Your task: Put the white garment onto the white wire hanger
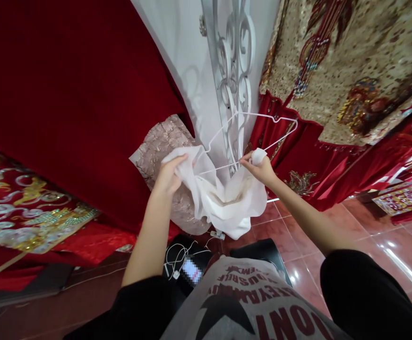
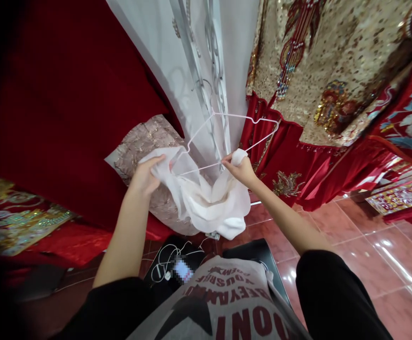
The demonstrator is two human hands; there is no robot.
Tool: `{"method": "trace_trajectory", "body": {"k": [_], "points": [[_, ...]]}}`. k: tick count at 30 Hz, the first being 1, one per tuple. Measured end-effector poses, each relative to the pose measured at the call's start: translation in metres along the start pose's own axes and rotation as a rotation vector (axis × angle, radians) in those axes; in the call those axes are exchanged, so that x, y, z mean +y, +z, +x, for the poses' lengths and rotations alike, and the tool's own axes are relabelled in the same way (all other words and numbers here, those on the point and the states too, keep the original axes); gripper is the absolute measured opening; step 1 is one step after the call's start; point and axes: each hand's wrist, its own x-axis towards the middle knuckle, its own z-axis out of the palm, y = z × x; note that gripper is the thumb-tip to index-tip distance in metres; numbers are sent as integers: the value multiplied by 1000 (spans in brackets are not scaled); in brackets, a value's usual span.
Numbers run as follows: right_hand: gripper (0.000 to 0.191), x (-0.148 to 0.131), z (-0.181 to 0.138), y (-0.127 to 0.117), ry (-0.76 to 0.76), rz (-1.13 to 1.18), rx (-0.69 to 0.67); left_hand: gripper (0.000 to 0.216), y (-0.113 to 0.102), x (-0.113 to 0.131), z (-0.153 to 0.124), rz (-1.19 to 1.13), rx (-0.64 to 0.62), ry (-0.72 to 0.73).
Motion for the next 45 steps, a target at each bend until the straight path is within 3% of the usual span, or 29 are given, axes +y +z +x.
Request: {"method": "trace_trajectory", "body": {"k": [4, 11, 15, 18, 24, 28, 31, 35, 37, 40, 42, 45], "points": [[36, 3, -6, 8, -3, 83, 26, 7, 24, 22, 1, 196, -180, -67], [40, 7, -10, 5, -12, 73, 12, 26, 16, 40, -18, 586, -397, -217], [39, 7, -9, 10, -11, 88, 30, 27, 28, 48, -26, 842, -527, -235], [38, 5, -9, 15, 2, 94, 12, 27, 45, 53, -27, 887, -527, -178], [40, -5, -15, 23, 48, 105, -47, 21, 68, 39, -21, 372, -295, -111], [38, -10, -15, 17, 42, 57, -31, 28, 61, 20, 4, 647, -405, 42], [29, -14, -10, -3, 122, 185, -114, 26, 53, 12, 27, 890, -381, 248], [21, -18, 4, -56, 430, 407, -185, 36, 47, 12, 49, 965, -246, 333], [16, -19, 16, -90, 597, 321, -188, 42, 45, 13, 56, 1032, -249, 342], [9, -22, 42, -137, 815, -21, -108, 48, 41, 12, 65, 1096, -319, 438], [19, -25, 63, -157, 861, -211, 3, 47, 38, 10, 70, 1027, -351, 518], [30, -26, 97, -168, 809, -266, 124, 44, 34, 7, 74, 951, -345, 505]]}}
